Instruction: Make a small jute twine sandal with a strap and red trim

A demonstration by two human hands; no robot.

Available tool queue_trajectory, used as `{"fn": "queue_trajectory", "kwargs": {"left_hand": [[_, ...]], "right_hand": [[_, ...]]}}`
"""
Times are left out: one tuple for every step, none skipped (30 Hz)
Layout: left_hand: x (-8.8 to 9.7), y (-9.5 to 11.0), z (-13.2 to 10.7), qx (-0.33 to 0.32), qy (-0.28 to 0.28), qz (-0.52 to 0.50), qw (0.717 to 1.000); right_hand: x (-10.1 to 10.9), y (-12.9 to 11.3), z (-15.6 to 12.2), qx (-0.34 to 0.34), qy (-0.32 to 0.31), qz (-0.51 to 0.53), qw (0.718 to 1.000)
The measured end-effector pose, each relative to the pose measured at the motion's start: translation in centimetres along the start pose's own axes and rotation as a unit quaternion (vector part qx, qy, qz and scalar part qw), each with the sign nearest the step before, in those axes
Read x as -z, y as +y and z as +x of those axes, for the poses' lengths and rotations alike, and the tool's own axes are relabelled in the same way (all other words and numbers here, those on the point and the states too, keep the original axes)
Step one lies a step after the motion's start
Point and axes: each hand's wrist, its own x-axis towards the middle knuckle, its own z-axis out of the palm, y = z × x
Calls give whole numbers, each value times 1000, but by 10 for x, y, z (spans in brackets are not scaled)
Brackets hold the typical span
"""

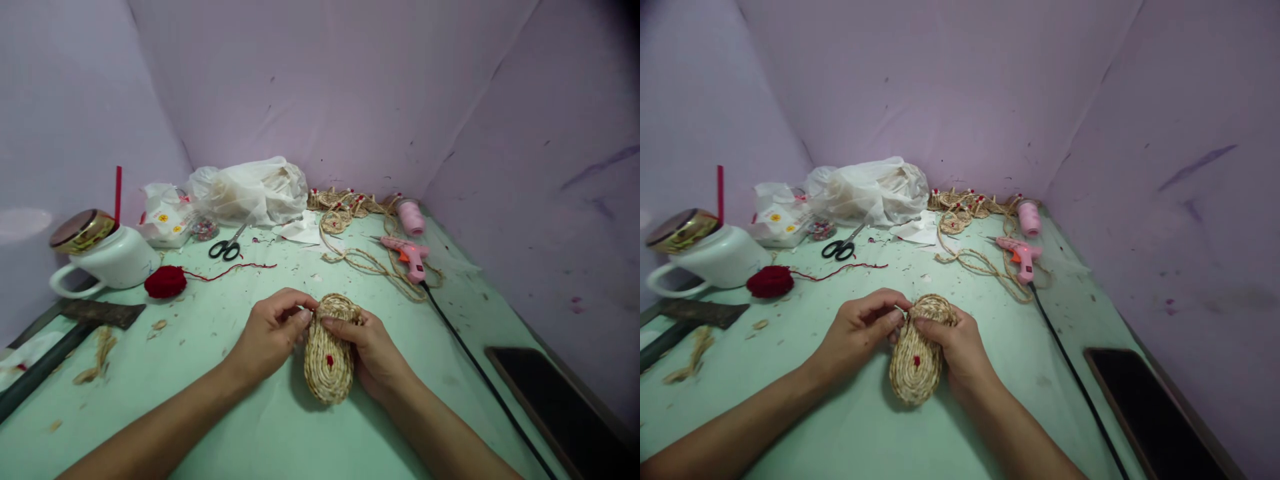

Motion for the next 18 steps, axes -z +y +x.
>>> {"fn": "queue_trajectory", "kwargs": {"left_hand": [[1,1,0,4,-3,-1,1000],[1,3,0,11,-7,-3,1000],[1,3,1,23,-14,-7,1000],[1,4,2,35,-21,-16,999],[1,4,3,46,-27,-28,998],[0,3,4,56,-32,-40,997],[0,2,4,61,-37,-49,996],[-1,0,5,64,-40,-54,996],[-1,-1,6,65,-41,-54,996],[-1,-3,6,62,-41,-51,996],[-1,-4,6,55,-39,-42,997],[-1,-5,6,43,-35,-29,998],[-1,-6,6,27,-32,-12,999],[-1,-6,6,7,-29,8,1000],[-1,-6,6,-14,-28,30,999],[0,-5,6,-33,-29,52,998],[0,-4,6,-48,-31,71,996],[0,-4,6,-58,-35,86,994]], "right_hand": [[0,0,0,-2,-2,2,1000],[0,-1,0,-3,-4,3,1000],[0,-1,0,-4,-6,6,1000],[0,-1,0,-6,-9,10,1000],[0,0,0,-7,-12,13,1000],[-1,0,0,-4,-12,15,1000],[-1,1,0,0,-13,15,1000],[-1,1,0,6,-12,13,1000],[-2,2,0,10,-10,9,1000],[-2,3,0,14,-6,5,1000],[-2,3,0,16,1,1,1000],[-2,4,0,17,10,-5,1000],[-2,4,0,19,20,-11,1000],[-2,5,0,23,31,-17,999],[-3,5,0,28,41,-24,998],[-3,6,0,32,49,-32,998],[-3,6,-1,34,55,-38,997],[-4,6,-1,35,58,-42,997]]}}
